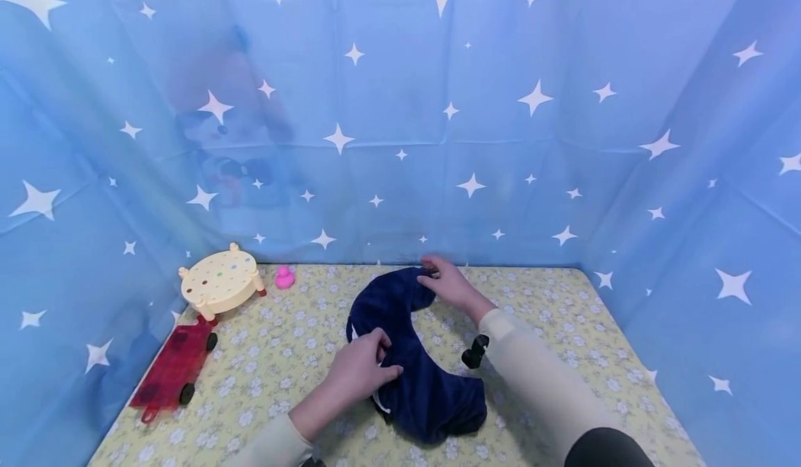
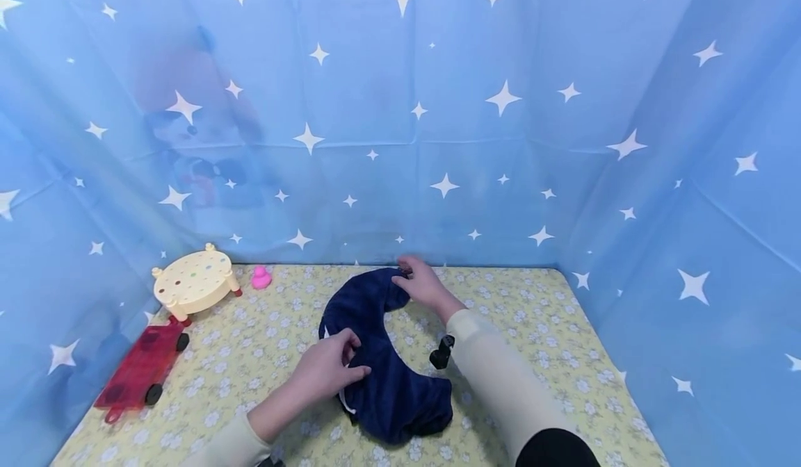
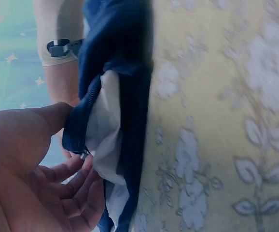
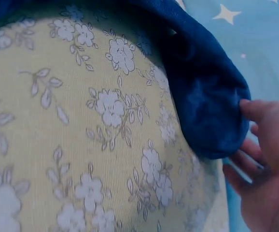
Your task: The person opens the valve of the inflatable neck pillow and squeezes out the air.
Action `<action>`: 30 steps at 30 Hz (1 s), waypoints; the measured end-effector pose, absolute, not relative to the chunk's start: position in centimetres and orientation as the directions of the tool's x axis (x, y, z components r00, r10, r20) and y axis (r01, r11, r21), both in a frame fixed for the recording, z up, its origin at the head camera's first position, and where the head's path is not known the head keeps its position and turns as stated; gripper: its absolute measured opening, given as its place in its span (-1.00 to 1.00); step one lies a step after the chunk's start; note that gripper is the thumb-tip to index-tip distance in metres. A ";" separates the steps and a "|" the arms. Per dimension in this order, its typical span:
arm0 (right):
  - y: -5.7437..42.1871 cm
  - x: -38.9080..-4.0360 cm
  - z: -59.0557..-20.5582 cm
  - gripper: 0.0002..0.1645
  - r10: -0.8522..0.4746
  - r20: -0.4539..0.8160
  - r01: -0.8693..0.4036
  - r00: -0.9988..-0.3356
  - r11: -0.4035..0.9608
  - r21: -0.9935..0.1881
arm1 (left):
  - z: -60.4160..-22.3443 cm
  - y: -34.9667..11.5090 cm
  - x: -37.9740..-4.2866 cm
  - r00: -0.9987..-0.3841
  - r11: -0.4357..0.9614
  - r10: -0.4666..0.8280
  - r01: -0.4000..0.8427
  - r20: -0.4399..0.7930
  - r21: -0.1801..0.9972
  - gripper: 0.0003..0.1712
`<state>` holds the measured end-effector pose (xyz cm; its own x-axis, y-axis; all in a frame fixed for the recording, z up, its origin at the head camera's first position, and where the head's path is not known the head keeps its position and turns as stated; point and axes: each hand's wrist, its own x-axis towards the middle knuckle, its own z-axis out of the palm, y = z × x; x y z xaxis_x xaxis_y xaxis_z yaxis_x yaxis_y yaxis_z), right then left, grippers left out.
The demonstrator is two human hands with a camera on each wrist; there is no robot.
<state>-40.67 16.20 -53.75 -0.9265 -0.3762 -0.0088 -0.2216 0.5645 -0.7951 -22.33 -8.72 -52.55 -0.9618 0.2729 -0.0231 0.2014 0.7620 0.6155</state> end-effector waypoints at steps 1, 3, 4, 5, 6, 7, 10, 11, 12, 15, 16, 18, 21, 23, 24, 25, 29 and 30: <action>16.2 -40.8 -53.9 -0.38 -0.383 -0.004 -0.230 -0.924 0.565 -0.792 | -52.6 -8.7 -22.3 -0.960 0.756 0.279 0.215 -0.007 0.618 -0.59; 16.4 -40.9 -54.2 -0.50 -0.382 0.019 -0.256 -0.924 0.579 -0.774 | -52.8 -8.7 -22.3 -0.956 0.748 0.289 0.252 0.041 0.614 -0.66; 16.6 -40.8 -54.2 -0.55 -0.373 0.024 -0.259 -0.927 0.594 -0.762 | -52.9 -8.8 -22.4 -0.954 0.747 0.294 0.267 0.059 0.609 -0.68; 16.9 -40.6 -54.2 -0.60 -0.360 0.025 -0.255 -0.932 0.609 -0.751 | -52.9 -8.9 -22.6 -0.952 0.748 0.297 0.280 0.074 0.602 -0.68; 17.3 -40.4 -54.2 -0.64 -0.341 0.029 -0.249 -0.940 0.625 -0.740 | -52.9 -9.2 -22.8 -0.951 0.753 0.296 0.288 0.087 0.591 -0.67; 17.8 -40.0 -54.1 -0.66 -0.314 0.029 -0.232 -0.949 0.635 -0.737 | -53.0 -9.5 -23.2 -0.950 0.762 0.295 0.296 0.098 0.576 -0.66; 19.7 -38.3 -53.9 -0.75 -0.241 0.032 -0.185 -0.970 0.647 -0.740 | -52.9 -11.0 -24.9 -0.948 0.788 0.300 0.310 0.107 0.532 -0.64; 20.4 -37.5 -53.7 -0.78 -0.231 0.031 -0.176 -0.972 0.639 -0.749 | -52.8 -11.6 -25.7 -0.945 0.795 0.308 0.321 0.114 0.514 -0.63; 21.1 -36.6 -53.7 -0.79 -0.220 0.036 -0.170 -0.975 0.628 -0.759 | -52.7 -12.1 -26.6 -0.942 0.801 0.316 0.329 0.114 0.500 -0.63; 22.8 -33.2 -53.3 -0.73 -0.234 0.038 -0.173 -0.971 0.589 -0.789 | -51.9 -13.2 -29.4 -0.925 0.809 0.352 0.377 0.142 0.451 -0.65; 23.2 -31.9 -53.3 -0.69 -0.248 0.037 -0.178 -0.968 0.575 -0.798 | -51.7 -13.3 -30.4 -0.918 0.811 0.367 0.396 0.151 0.431 -0.66; 23.6 -29.4 -53.3 -0.65 -0.263 0.042 -0.190 -0.964 0.570 -0.800 | -51.3 -13.3 -32.2 -0.896 0.806 0.407 0.443 0.176 0.393 -0.70; 23.7 -25.8 -53.4 -0.59 -0.301 0.046 -0.218 -0.953 0.569 -0.793 | -51.0 -12.8 -34.5 -0.855 0.785 0.476 0.519 0.208 0.339 -0.74; 23.4 -23.9 -53.3 -0.57 -0.325 0.043 -0.230 -0.945 0.564 -0.793 | -51.2 -12.3 -35.3 -0.834 0.773 0.508 0.552 0.218 0.312 -0.75; 23.3 -23.2 -53.3 -0.56 -0.330 0.038 -0.229 -0.943 0.561 -0.795 | -51.3 -12.1 -35.5 -0.828 0.771 0.515 0.560 0.221 0.302 -0.74; 23.2 -22.7 -53.2 -0.56 -0.323 0.031 -0.216 -0.946 0.556 -0.803 | -51.5 -11.9 -35.6 -0.830 0.773 0.512 0.558 0.222 0.301 -0.74; 23.3 -22.4 -52.8 -0.59 -0.162 -0.015 -0.080 -0.987 0.565 -0.822 | -51.6 -12.5 -34.1 -0.909 0.839 0.372 0.416 0.189 0.351 -0.69; 23.5 -22.8 -52.7 -0.58 -0.106 -0.033 -0.033 -0.994 0.568 -0.823 | -51.6 -13.0 -33.5 -0.937 0.861 0.306 0.347 0.167 0.372 -0.62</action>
<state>-22.84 23.48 -52.71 -0.9939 -0.1057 -0.0326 -0.0334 0.5676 -0.8226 -33.50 -12.95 -51.60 -0.9373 0.3058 0.1673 0.3473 0.8606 0.3725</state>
